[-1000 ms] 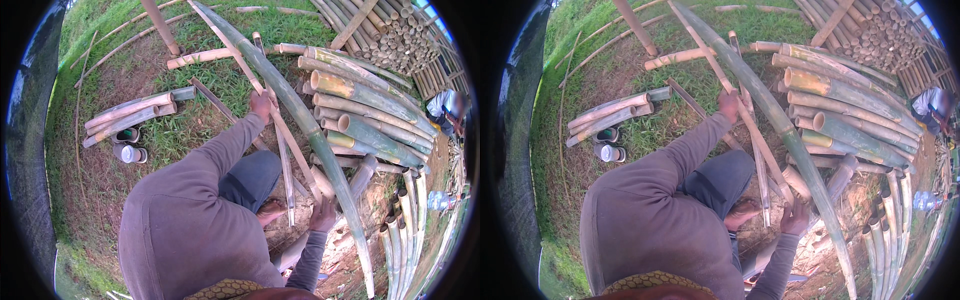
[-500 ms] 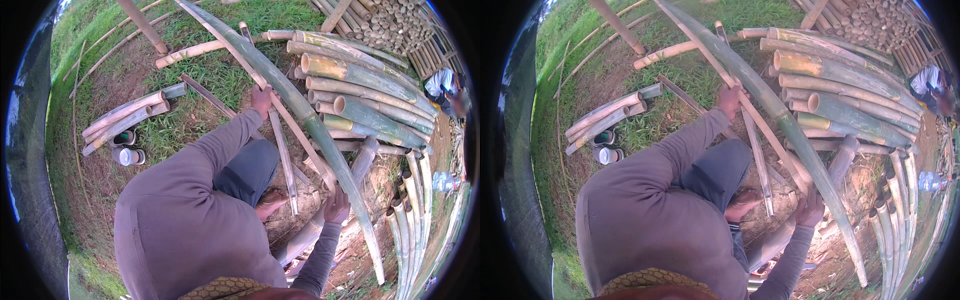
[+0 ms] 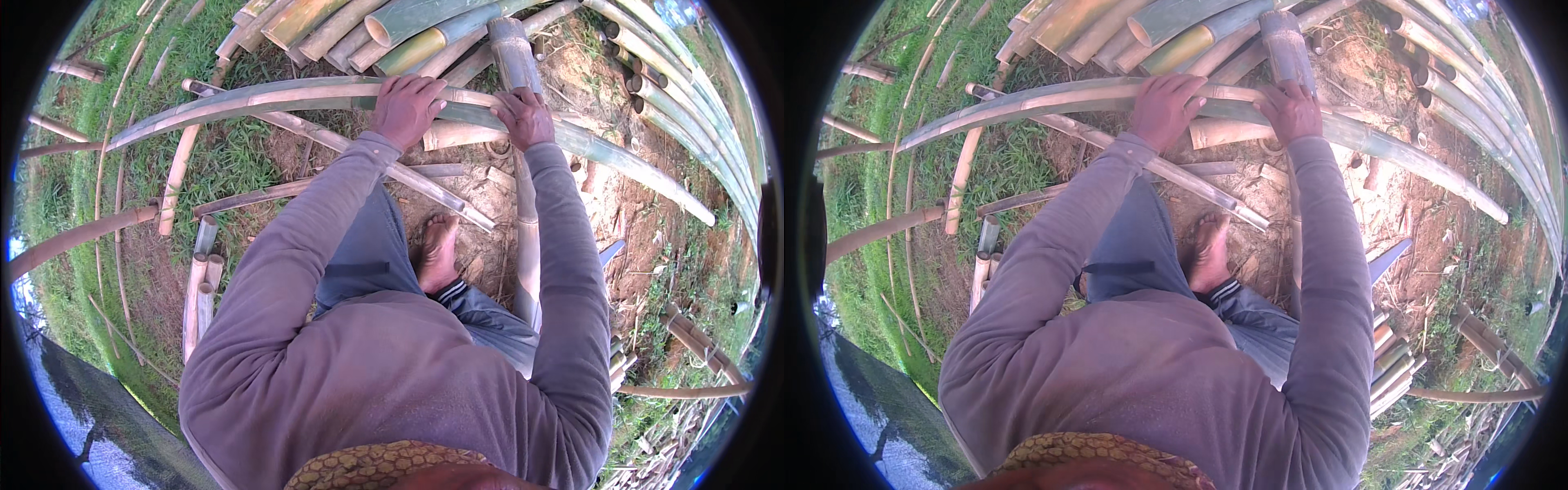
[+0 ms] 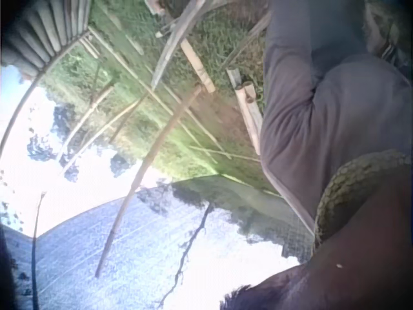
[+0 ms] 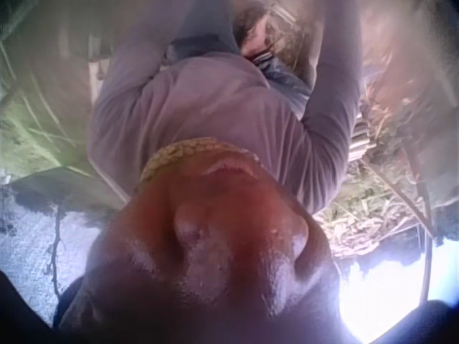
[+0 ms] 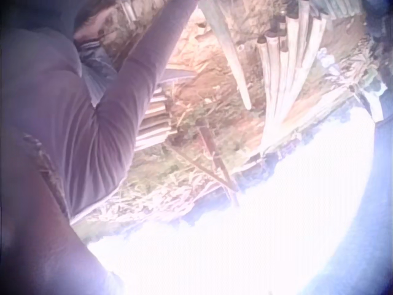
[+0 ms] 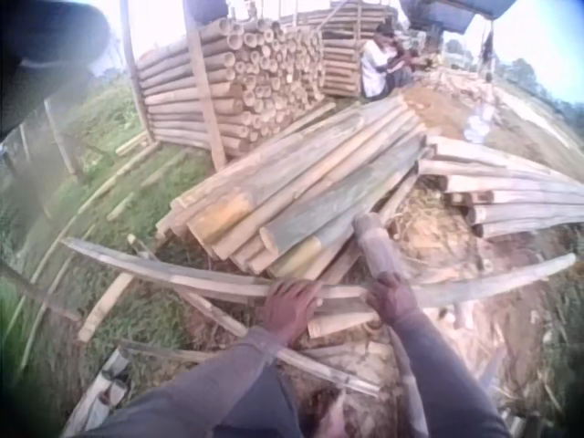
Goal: The person sits on the ground and uses a hand saw to cut long bamboo poles into shorter sections. They repeatedly position a pole, saw through it, and set the cut piece aside, continuing this process with multiple poles.
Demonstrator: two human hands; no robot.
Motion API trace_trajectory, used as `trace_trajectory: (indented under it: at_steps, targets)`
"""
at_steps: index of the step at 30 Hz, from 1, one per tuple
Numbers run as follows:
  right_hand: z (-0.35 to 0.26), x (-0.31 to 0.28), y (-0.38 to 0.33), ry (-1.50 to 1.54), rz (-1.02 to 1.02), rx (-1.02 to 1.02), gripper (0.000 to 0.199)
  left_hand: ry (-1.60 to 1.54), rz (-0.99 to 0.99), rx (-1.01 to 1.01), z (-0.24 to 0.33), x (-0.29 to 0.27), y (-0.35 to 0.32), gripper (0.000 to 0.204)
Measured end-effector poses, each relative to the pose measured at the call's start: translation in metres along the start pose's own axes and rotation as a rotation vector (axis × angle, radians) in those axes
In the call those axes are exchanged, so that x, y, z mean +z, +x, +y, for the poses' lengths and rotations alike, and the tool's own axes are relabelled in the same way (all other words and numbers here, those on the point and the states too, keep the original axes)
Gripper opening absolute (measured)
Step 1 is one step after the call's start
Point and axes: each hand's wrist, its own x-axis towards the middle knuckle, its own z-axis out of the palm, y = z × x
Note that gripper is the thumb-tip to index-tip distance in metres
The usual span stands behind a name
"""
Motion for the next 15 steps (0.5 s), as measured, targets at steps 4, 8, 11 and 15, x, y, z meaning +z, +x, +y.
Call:
trace_trajectory:
  at_steps: [4, 8, 11, 15]
  targets:
    - [0.007, 0.011, -0.009, -0.009, -0.023, 0.087, 0.044, -0.121, -0.079, 0.077, -0.012, 0.028, 0.007, 0.03]
    - [-0.004, -0.007, -0.056, 0.004, 0.223, 0.271, 0.056, -0.127, -0.054, 0.136, -0.018, 0.031, 0.005, 0.029]
    - [0.019, -0.02, -0.167, -0.002, 0.414, 0.591, 0.054, -0.104, -0.115, 0.091, -0.02, 0.03, 0.004, 0.03]
    - [0.015, -0.039, -0.354, -0.253, 0.011, 1.492, 0.064, 0.044, -0.208, 0.101, -0.014, 0.019, 0.01, 0.031]
